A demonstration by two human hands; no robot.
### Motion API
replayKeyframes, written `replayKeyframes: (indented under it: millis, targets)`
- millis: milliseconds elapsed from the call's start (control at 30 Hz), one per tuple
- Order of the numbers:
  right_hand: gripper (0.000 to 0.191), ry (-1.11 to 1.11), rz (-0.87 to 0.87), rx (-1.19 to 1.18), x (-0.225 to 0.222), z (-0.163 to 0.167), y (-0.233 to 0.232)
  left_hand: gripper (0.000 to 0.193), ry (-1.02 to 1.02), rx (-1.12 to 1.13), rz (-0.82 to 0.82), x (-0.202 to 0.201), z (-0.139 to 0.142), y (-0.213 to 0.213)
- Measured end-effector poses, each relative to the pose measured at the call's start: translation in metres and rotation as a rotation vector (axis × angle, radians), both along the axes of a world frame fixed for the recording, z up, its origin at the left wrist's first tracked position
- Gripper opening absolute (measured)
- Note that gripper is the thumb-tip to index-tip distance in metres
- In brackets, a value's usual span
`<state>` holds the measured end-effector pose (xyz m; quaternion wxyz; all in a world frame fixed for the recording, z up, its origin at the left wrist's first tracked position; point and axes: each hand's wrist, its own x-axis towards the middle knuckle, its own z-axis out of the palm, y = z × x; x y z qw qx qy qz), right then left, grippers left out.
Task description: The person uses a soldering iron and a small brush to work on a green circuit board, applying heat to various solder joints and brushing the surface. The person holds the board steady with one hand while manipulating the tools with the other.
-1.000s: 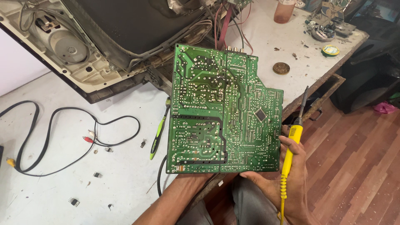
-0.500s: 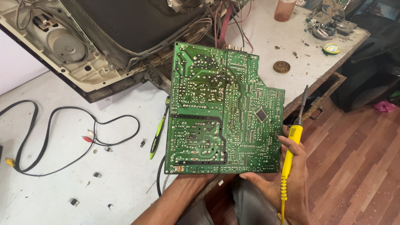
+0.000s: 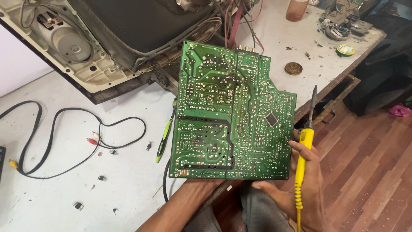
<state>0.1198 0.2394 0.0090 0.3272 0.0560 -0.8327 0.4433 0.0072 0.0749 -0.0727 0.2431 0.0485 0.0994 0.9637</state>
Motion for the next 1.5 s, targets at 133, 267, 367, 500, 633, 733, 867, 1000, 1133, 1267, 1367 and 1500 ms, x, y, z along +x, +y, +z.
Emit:
replayKeyframes:
  millis: [133, 267, 367, 500, 633, 733, 867, 1000, 1133, 1267, 1367, 1500]
  targets:
    - [0.064, 0.163, -0.154, 0.293, 0.005, 0.012, 0.01, 0.036, -0.005, 0.001, 0.006, 0.0, -0.002, -0.003]
    - [0.061, 0.277, -0.116, 0.094, 0.012, 0.032, 0.016, 0.036, -0.01, 0.004, 0.014, 0.0, -0.003, -0.004]
    - [0.077, 0.092, 0.106, -0.117, 0.021, 0.051, 0.034, 0.036, -0.011, 0.005, 0.017, 0.0, -0.004, -0.005]
    - [0.052, 0.004, 0.068, -0.357, 0.034, 0.055, 0.045, 0.036, -0.012, 0.005, 0.016, 0.0, -0.004, -0.005]
    - [0.049, -0.158, 0.023, -0.416, 0.039, 0.055, 0.059, 0.036, -0.014, 0.003, 0.015, 0.001, -0.004, -0.004]
    - [0.048, -0.201, 0.011, -0.432, 0.04, 0.055, 0.061, 0.036, -0.015, 0.003, 0.014, 0.0, -0.004, -0.004]
    - [0.048, -0.224, -0.025, -0.436, 0.039, 0.055, 0.056, 0.036, -0.015, 0.001, 0.017, 0.0, -0.005, -0.005]
    - [0.047, -0.204, -0.039, -0.418, 0.036, 0.058, 0.051, 0.036, -0.019, 0.0, 0.018, 0.001, -0.006, -0.005]
    - [0.046, -0.226, -0.052, -0.401, 0.034, 0.063, 0.047, 0.036, -0.021, -0.001, 0.02, 0.001, -0.007, -0.006]
    - [0.045, -0.227, -0.045, -0.529, 0.031, 0.065, 0.045, 0.035, -0.024, -0.001, 0.022, 0.001, -0.009, -0.006]
    - [0.046, -0.23, -0.058, -0.515, 0.029, 0.065, 0.043, 0.035, -0.025, -0.002, 0.023, 0.001, -0.01, -0.006]
    - [0.046, -0.215, -0.048, -0.478, 0.026, 0.064, 0.042, 0.035, -0.028, -0.003, 0.023, 0.001, -0.011, -0.006]
